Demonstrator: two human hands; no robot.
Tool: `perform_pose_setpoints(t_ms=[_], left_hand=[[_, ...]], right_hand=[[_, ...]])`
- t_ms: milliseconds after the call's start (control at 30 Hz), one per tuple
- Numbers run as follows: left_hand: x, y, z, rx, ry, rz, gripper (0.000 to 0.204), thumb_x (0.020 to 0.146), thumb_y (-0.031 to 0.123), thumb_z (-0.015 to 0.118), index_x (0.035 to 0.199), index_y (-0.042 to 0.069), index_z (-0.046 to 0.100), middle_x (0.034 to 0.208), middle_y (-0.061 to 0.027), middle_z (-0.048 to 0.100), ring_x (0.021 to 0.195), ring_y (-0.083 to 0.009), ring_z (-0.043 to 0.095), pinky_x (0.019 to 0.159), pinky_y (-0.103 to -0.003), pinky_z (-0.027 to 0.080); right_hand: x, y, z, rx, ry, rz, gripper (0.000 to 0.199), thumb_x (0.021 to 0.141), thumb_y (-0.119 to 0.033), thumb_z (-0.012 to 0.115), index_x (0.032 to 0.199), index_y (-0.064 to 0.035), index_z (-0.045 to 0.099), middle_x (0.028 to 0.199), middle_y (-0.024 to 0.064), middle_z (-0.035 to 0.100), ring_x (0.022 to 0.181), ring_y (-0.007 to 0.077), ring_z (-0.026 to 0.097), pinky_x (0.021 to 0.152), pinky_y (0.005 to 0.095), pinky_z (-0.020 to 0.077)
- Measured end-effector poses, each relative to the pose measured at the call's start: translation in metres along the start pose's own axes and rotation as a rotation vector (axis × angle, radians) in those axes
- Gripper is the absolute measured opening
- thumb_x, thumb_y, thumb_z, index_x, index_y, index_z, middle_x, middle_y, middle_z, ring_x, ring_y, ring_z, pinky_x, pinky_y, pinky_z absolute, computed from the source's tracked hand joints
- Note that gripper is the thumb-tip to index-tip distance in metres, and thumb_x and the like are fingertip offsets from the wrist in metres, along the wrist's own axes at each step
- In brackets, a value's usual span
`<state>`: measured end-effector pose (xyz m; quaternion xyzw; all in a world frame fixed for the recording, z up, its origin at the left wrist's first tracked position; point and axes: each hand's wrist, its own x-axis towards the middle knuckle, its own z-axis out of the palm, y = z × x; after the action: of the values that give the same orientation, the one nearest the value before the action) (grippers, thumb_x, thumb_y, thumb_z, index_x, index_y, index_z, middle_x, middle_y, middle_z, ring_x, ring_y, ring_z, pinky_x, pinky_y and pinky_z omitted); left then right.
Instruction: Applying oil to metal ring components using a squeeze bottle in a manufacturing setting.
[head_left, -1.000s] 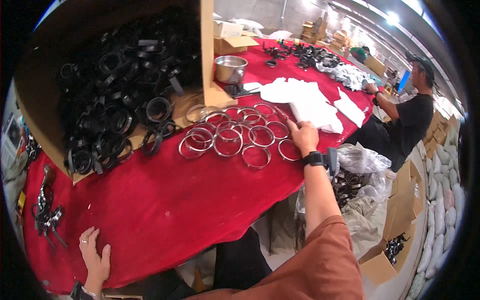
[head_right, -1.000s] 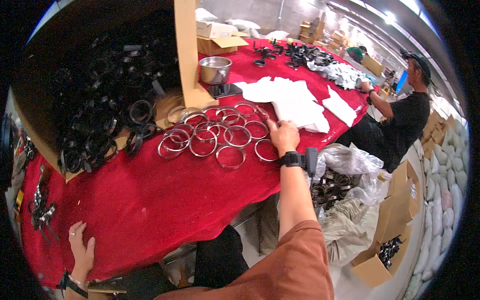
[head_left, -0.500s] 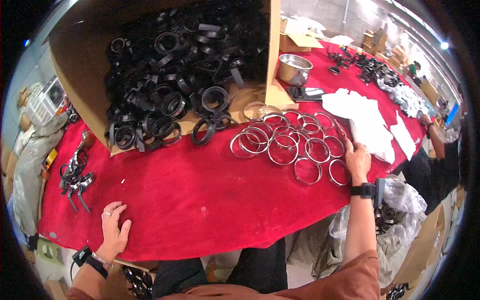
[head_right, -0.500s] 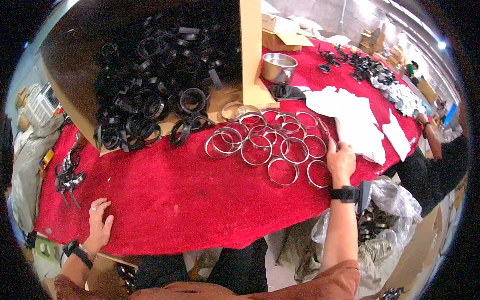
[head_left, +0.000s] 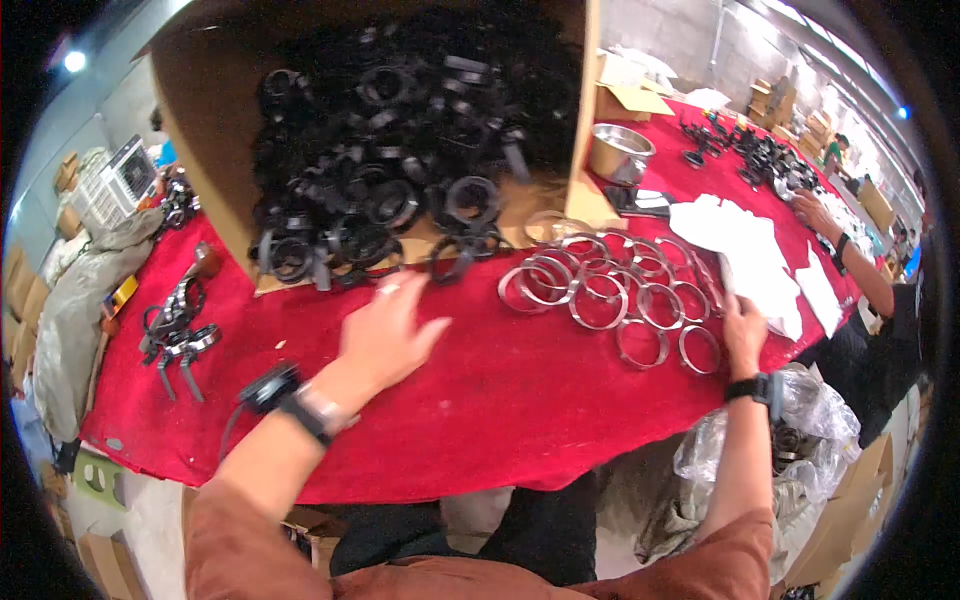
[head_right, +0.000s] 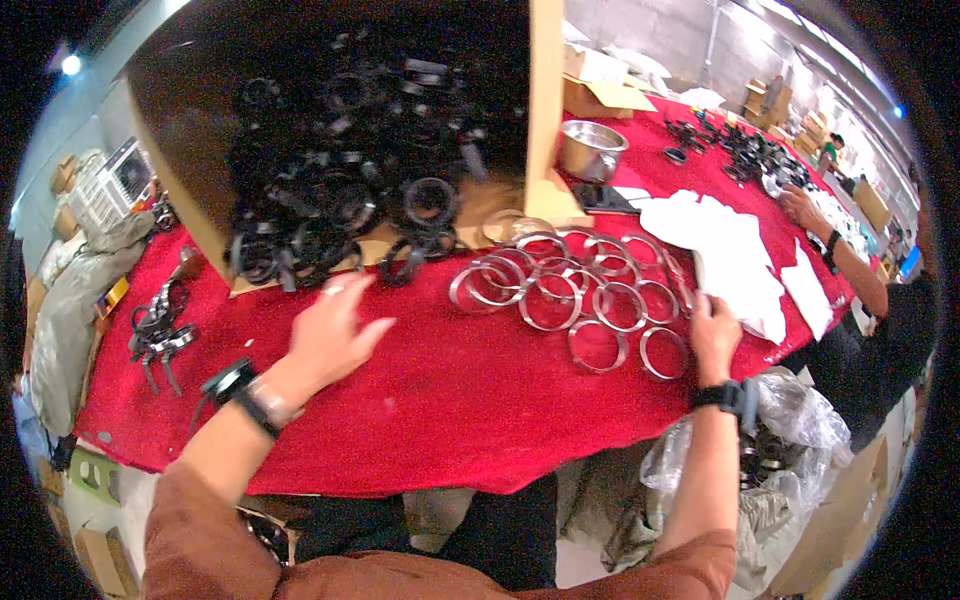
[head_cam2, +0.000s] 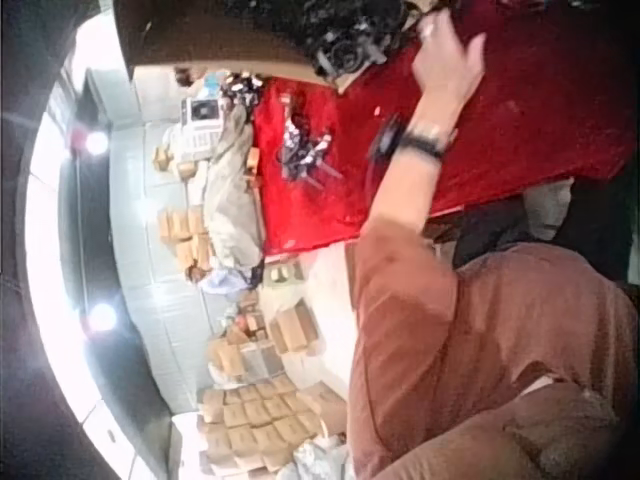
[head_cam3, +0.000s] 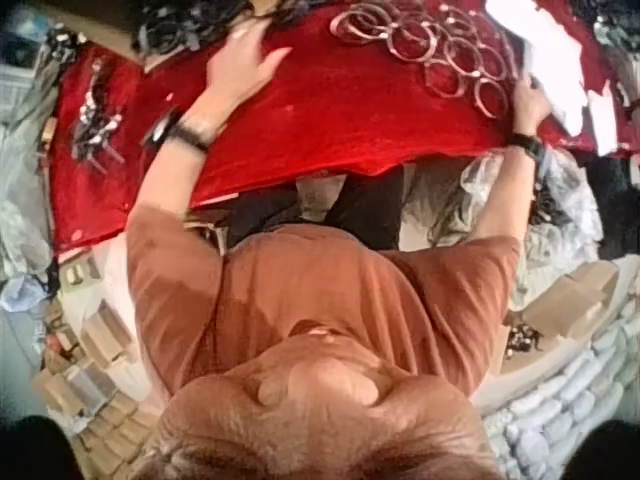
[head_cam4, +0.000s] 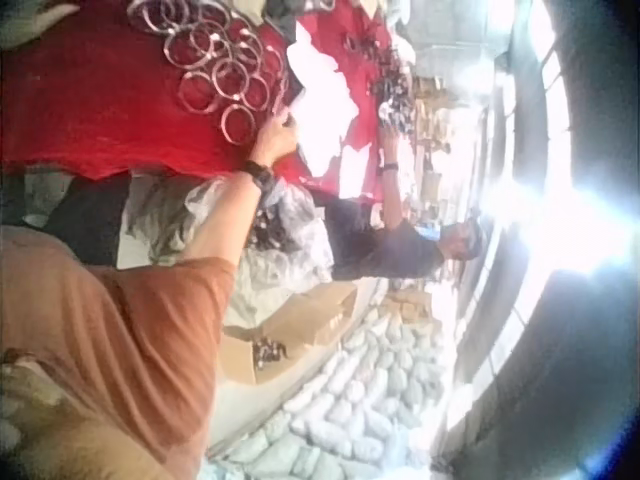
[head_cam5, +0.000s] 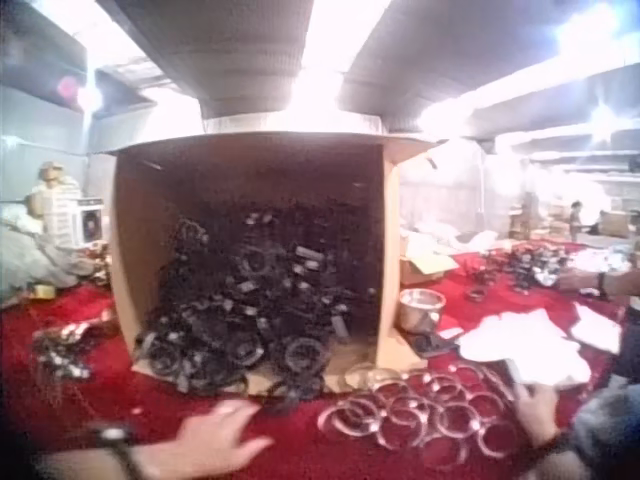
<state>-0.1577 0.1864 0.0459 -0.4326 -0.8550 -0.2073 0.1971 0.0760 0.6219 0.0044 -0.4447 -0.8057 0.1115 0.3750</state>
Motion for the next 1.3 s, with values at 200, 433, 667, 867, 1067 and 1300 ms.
perform_pose_setpoints(t_ms=[200,433,667,867,1067,1300], left_hand=[[0.033,-0.023,0.041,0.062,-0.173,-0.137,0.017,0.08,0.019,0.057,0.087,0.003,0.056,0.085,-0.0146,0.062,0.082,-0.0313,0.062,0.064,-0.044,0.051],[-0.059,-0.049,-0.024,-0.106,-0.164,0.001,0.02,0.08,0.02,0.057,0.088,0.002,0.056,0.089,-0.0132,0.059,0.087,-0.0314,0.058,0.071,-0.043,0.051],[-0.157,-0.125,-0.116,0.046,0.277,-0.329,0.028,0.074,0.024,0.069,0.093,0.005,0.059,0.09,-0.0126,0.059,0.084,-0.0284,0.059,0.072,-0.037,0.05],[-0.194,-0.217,-0.148,0.066,0.369,-0.822,0.049,0.076,0.024,0.072,0.113,-0.003,0.053,0.092,-0.0136,0.061,0.074,-0.021,0.06,0.066,-0.033,0.049],[-0.194,-0.24,-0.11,-0.492,0.44,-0.867,0.034,0.079,0.019,0.066,0.107,0.002,0.059,0.088,-0.0175,0.065,0.083,-0.0262,0.065,0.072,-0.035,0.05],[-0.193,-0.235,-0.109,-0.36,0.412,-0.753,0.031,0.082,0.011,0.062,0.111,-0.001,0.056,0.09,-0.0124,0.063,0.081,-0.0191,0.061,0.069,-0.031,0.049]], right_hand=[[-0.025,-0.028,-0.054,0.19,0.076,-0.264,0.026,0.092,-0.017,0.052,0.102,0.0044,0.062,0.091,0.0118,0.066,0.08,0.0185,0.059,0.074,0.0307,0.0464],[-0.129,-0.228,-0.005,0.368,-0.322,-0.662,0.03,0.083,-0.002,0.057,0.114,0.0002,0.055,0.102,0.0135,0.058,0.085,0.0228,0.057,0.073,0.0289,0.0454],[-0.119,-0.295,0.069,-0.06,-0.393,-0.872,0.068,0.071,0.008,0.056,0.134,-0.0034,0.034,0.133,0.0239,0.039,0.12,0.039,0.041,0.098,0.0416,0.0377],[-0.114,-0.302,0.088,-0.042,-0.464,-0.767,0.055,0.071,0.005,0.058,0.124,-0.0007,0.043,0.117,0.0233,0.05,0.11,0.0392,0.048,0.094,0.042,0.0411],[-0.089,-0.292,0.118,0.138,-0.257,-0.811,0.055,0.071,0.006,0.055,0.124,-0.0013,0.044,0.122,0.022,0.049,0.113,0.0388,0.046,0.096,0.0431,0.0382],[-0.095,-0.297,0.105,0.062,-0.435,-0.721,0.055,0.066,-0.001,0.068,0.117,0.0005,0.049,0.113,0.0222,0.054,0.108,0.0384,0.05,0.092,0.0427,0.0399]])
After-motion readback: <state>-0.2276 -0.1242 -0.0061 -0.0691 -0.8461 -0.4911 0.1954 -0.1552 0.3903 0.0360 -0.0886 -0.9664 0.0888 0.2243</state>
